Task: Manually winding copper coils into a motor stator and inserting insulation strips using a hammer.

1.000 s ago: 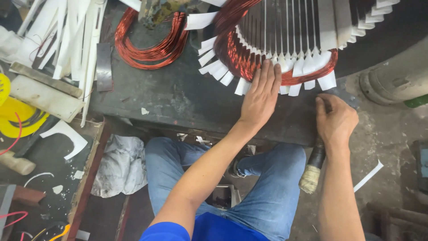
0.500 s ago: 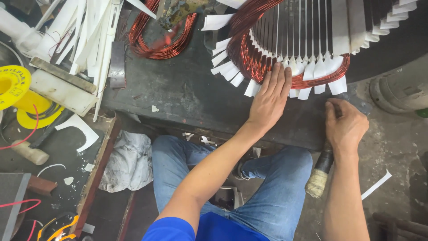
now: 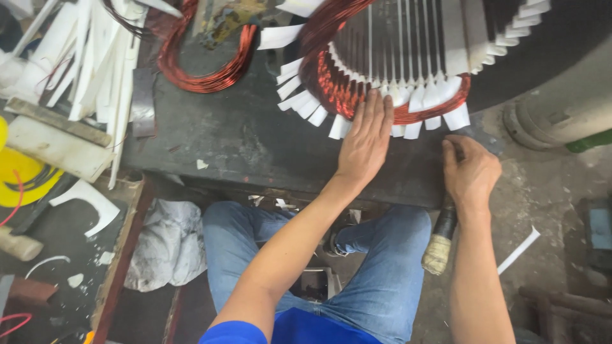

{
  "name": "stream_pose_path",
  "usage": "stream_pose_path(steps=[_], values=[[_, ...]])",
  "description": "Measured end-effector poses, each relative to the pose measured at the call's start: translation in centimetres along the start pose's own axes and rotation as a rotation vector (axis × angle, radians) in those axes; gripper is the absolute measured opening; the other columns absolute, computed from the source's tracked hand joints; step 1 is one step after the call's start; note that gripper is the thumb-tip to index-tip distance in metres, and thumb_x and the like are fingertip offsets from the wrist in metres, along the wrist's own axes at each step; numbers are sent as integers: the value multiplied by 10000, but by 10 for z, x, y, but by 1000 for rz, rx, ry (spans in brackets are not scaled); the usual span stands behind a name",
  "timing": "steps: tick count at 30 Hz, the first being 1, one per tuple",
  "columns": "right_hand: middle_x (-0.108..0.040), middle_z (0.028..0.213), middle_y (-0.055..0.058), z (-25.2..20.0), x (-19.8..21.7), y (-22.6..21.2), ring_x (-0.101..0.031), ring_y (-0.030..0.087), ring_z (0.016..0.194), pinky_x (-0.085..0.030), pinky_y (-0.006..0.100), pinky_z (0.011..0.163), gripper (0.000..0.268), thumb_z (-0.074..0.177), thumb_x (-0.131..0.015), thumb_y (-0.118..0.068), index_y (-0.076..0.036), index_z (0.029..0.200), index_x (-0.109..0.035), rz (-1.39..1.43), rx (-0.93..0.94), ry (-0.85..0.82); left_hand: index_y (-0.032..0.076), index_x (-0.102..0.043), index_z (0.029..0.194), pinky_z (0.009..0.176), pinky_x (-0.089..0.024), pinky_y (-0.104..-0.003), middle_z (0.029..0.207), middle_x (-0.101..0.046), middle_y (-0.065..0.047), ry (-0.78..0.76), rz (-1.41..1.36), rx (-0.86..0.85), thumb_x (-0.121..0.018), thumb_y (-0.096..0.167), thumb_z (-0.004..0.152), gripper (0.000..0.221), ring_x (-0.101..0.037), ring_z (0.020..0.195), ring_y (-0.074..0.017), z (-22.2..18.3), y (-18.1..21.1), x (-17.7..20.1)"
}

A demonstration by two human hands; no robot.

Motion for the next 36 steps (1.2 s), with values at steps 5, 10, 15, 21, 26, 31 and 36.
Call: stream_pose_path(steps=[5, 10, 15, 21, 26, 31, 36], values=[[-825, 976, 121, 2, 11, -9, -792, 391, 932, -613, 503, 732, 113, 1073, -798, -179, -101, 1130, -856, 13, 3, 57, -86, -496, 1550, 1337, -315, -478, 1558, -555, -317, 155, -180, 44, -464, 52, 1066, 504, -428, 1570, -409, 0, -3, 6], [-824, 972, 103, 2, 11, -8, -794, 368, 952, -610, 475, 736, 110, 1064, -792, -193, -126, 1128, -852, 41, -26, 42, -64, -474, 1576, 1354, -264, -493, 1596, -520, -302, 99, -162, 49, -520, 98, 1058, 545, -381, 1596, -404, -2, 0, -5], [-824, 969, 100, 2, 11, -10, -795, 355, 951, -609, 458, 721, 97, 1069, -791, -181, -133, 1128, -851, 58, -27, 36, -55, -471, 1576, 1350, -274, -486, 1605, -504, -301, 96, -118, 48, -492, 111, 1066, 537, -378, 1597, -399, -2, 0, -7], [-823, 963, 117, 1, 15, -14, -795, 374, 930, -606, 438, 716, 106, 1077, -780, -144, -94, 1140, -850, 95, -28, 43, -62, -466, 1577, 1351, -272, -488, 1611, -495, -308, 106, -116, 47, -474, 120, 1066, 543, -370, 1601, -402, -2, 0, -6], [-819, 953, 130, 2, 19, -17, -798, 372, 910, -606, 440, 710, 97, 1083, -787, -130, -82, 1136, -853, 105, -19, 52, -76, -467, 1573, 1349, -283, -495, 1601, -504, -322, 131, -149, 52, -470, 105, 1064, 540, -385, 1596, -412, -1, -1, -1], [-812, 948, 149, -1, 11, -11, -789, 402, 906, -598, 486, 695, 99, 1090, -818, -155, -78, 1140, -855, 72, 42, 64, -95, -479, 1559, 1346, -303, -501, 1581, -528, -338, 151, -193, 70, -468, 78, 1061, 528, -407, 1585, -423, -4, -3, -2], [-835, 1059, 58, -3, -2, 6, -783, 304, 946, -559, 428, 793, 172, 1130, -706, -231, -158, 1184, -852, 27, 1, 6, -27, -476, 1614, 1382, -278, -457, 1662, -502, -252, -9, 0, 7, -492, 155, 1120, 526, -425, 1594, -377, -2, -1, 1]])
Point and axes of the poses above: each hand's wrist, its own z-axis towards the middle knuckle, its own x-axis out of the back of the hand, y = z × x, the point moved 9 cm from there along z, towards the middle knuckle
